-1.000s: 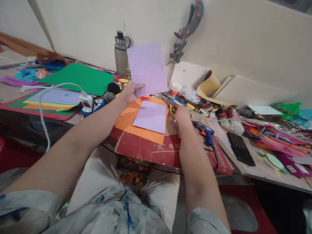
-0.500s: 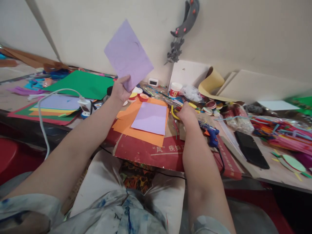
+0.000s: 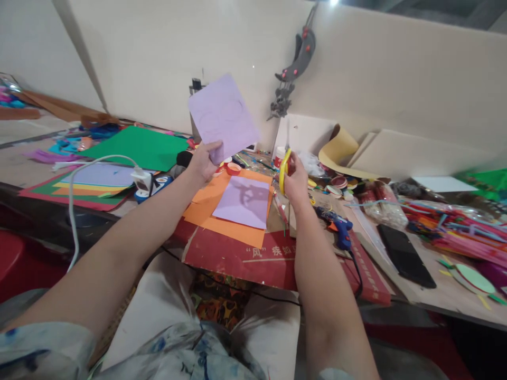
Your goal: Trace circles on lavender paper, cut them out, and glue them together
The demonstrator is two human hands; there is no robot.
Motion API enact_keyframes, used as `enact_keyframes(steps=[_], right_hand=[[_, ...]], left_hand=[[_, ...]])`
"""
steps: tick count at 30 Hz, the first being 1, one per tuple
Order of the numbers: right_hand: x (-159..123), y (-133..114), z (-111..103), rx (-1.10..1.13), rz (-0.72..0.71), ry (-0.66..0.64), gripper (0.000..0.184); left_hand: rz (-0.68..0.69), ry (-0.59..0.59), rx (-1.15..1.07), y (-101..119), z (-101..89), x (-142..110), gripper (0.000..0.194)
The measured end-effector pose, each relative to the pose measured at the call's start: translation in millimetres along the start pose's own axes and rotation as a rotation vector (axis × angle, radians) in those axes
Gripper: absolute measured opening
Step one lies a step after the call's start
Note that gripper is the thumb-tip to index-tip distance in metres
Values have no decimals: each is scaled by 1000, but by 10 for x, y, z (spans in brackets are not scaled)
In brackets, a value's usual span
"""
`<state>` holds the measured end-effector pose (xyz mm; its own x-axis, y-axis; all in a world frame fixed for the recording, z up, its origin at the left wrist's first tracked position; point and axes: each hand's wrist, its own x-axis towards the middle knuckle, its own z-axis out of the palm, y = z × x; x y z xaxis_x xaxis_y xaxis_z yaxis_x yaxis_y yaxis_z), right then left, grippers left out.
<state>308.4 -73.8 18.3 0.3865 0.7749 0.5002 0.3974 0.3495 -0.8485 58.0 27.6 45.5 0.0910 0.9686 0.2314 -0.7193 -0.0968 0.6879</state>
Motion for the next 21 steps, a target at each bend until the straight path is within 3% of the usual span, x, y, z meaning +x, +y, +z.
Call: enact_keyframes(steps=[3, 6, 11, 16, 21], right_hand=[[-56, -83, 138, 396, 72, 112, 64], [-113, -166, 159, 545, 78, 154, 62], [-196, -291, 198, 562, 33, 108, 75], [-273, -369, 301, 429, -51, 171, 68], [-287, -322, 321, 481, -22, 228, 66]], left_hand=[[-10, -36, -8, 7, 69, -81, 60], [-27, -87, -3, -14, 139, -168, 67], [-75, -160, 36, -78, 226, -326, 66], [-131, -240, 77, -156, 229, -418, 57], [-148, -280, 155, -179, 166, -380, 46]])
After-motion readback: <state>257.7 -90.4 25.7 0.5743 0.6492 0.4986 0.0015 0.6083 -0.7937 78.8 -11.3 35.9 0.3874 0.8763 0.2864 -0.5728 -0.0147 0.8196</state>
